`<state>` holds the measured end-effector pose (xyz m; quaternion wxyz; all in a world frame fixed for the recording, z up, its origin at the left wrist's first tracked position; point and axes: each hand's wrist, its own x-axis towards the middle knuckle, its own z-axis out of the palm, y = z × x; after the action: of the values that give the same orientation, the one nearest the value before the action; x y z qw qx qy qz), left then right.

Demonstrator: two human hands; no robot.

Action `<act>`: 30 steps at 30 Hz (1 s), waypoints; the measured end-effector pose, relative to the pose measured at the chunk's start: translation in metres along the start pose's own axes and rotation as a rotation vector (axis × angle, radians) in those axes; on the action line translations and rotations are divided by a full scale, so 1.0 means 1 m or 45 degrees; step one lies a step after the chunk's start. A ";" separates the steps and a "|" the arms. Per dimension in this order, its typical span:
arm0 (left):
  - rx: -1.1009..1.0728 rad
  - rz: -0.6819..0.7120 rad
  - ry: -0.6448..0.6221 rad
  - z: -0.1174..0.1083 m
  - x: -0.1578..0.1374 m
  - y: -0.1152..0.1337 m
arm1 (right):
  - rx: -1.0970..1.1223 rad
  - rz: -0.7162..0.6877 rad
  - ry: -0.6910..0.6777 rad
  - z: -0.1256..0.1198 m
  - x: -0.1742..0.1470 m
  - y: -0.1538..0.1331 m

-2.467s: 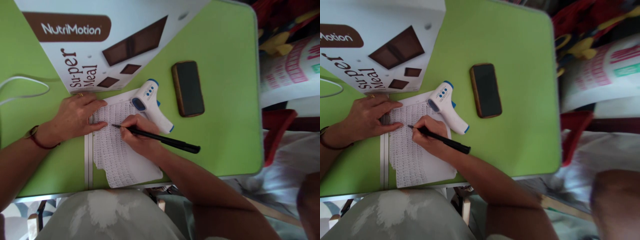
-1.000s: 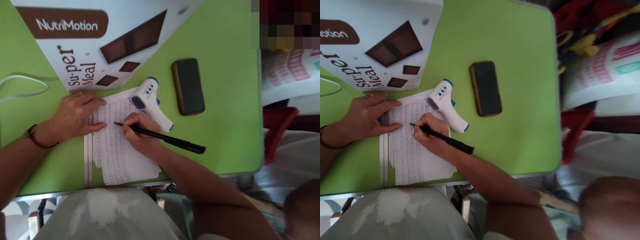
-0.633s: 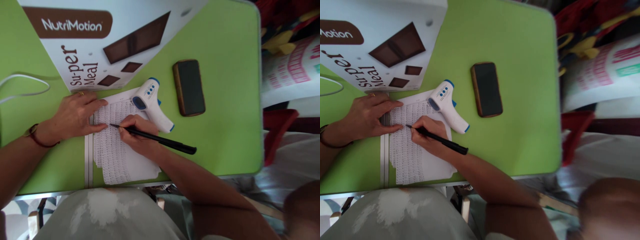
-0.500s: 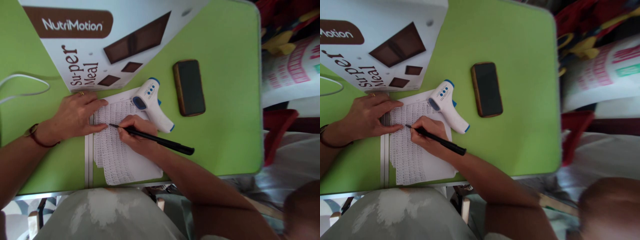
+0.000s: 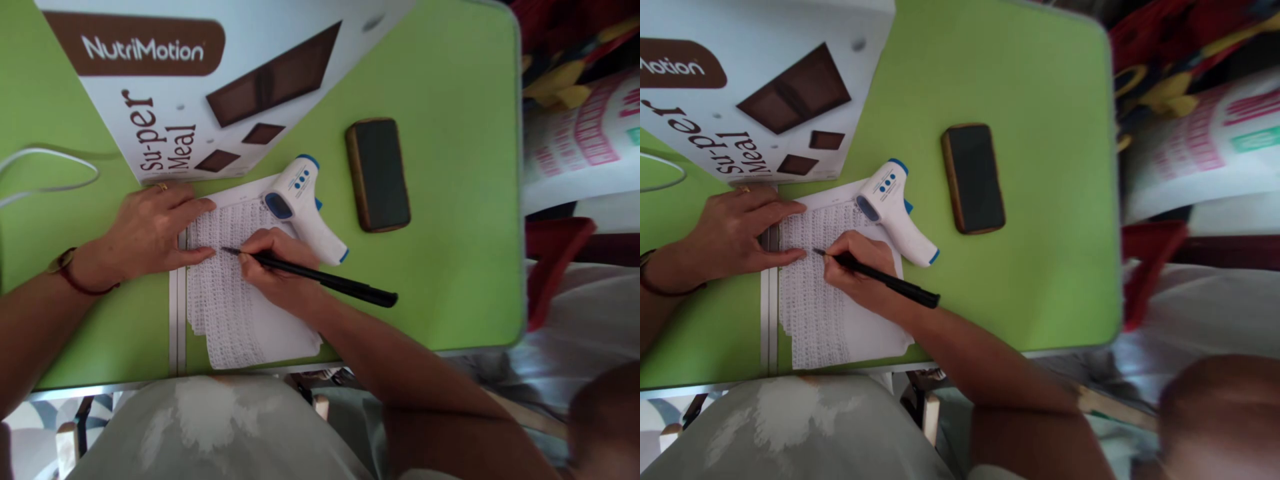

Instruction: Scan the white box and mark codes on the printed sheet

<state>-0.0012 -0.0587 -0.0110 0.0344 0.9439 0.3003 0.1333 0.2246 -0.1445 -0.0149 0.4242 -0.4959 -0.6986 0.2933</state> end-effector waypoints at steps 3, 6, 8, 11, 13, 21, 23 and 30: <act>-0.003 0.000 -0.003 0.000 0.000 -0.001 | -0.018 -0.049 0.044 0.002 0.000 0.001; -0.018 0.005 -0.010 -0.001 0.000 0.000 | -0.016 -0.066 0.024 0.002 0.000 0.002; -0.021 0.010 -0.003 -0.002 0.001 0.000 | -0.013 -0.050 -0.001 0.001 0.000 0.002; -0.015 0.016 0.008 -0.001 0.001 0.000 | -0.018 -0.034 -0.014 0.000 0.000 0.001; -0.016 0.012 -0.001 -0.001 0.001 0.000 | -0.016 -0.022 -0.003 0.000 0.000 0.001; -0.031 -0.011 -0.036 -0.001 0.001 0.000 | -0.005 -0.013 0.006 0.000 0.001 0.000; -0.019 -0.001 -0.026 0.000 0.001 0.000 | -0.002 0.007 -0.007 -0.001 0.001 0.000; -0.002 -0.005 -0.044 0.000 0.001 0.000 | -0.035 0.089 0.016 0.000 0.001 -0.001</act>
<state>-0.0003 -0.0583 -0.0103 0.0405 0.9454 0.3015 0.1169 0.2241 -0.1440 -0.0136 0.4113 -0.5275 -0.6822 0.2951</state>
